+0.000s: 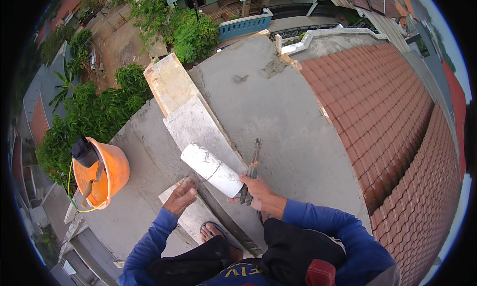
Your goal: The person smooths a freshly poured concrete surface using a long wooden plank and a trowel. They repeatedly drag the plank across the wet concrete to level it, then use a trowel to scrape and spread excess material along the edges.
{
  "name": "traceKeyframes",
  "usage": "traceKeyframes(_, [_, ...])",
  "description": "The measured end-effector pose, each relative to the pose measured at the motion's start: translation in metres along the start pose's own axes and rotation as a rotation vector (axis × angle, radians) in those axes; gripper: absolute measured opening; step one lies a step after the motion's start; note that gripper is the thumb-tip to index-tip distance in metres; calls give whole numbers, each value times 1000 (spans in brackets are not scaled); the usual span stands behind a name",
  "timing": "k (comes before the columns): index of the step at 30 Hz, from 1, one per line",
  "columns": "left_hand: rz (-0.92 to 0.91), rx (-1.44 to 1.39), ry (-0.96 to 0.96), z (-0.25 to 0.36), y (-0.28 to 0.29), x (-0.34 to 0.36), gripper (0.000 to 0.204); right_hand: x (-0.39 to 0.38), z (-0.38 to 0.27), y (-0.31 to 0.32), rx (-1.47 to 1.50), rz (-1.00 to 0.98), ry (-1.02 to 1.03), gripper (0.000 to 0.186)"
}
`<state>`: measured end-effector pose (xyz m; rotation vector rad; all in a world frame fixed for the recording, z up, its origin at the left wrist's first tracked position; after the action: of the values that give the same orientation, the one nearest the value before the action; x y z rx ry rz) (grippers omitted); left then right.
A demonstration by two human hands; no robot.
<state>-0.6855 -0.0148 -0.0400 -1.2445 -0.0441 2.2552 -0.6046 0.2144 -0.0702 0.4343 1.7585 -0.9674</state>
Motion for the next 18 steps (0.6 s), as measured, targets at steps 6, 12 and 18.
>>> traceKeyframes(6, [238,-411,-11,-36,-21,11,72,1,32,-20,-181,-132,41,26])
traceKeyframes(12, [426,-489,-124,-27,-15,16,46,-12,49,-34,-457,-197,94,31])
traceKeyframes(18, [516,-19,-222,-8,58,-38,55,-12,3,-21,-1134,-77,386,46])
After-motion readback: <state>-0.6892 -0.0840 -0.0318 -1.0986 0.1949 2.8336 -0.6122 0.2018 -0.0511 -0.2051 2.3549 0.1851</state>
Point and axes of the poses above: each hand's wrist, its own x-axis towards the middle knuckle, its own y-axis out of the back of the hand, z = x × y, the point moved 8 cm from there along x, towards the middle knuckle, and after that the axes turned 1 degree about -x, right-handed, at the moved point
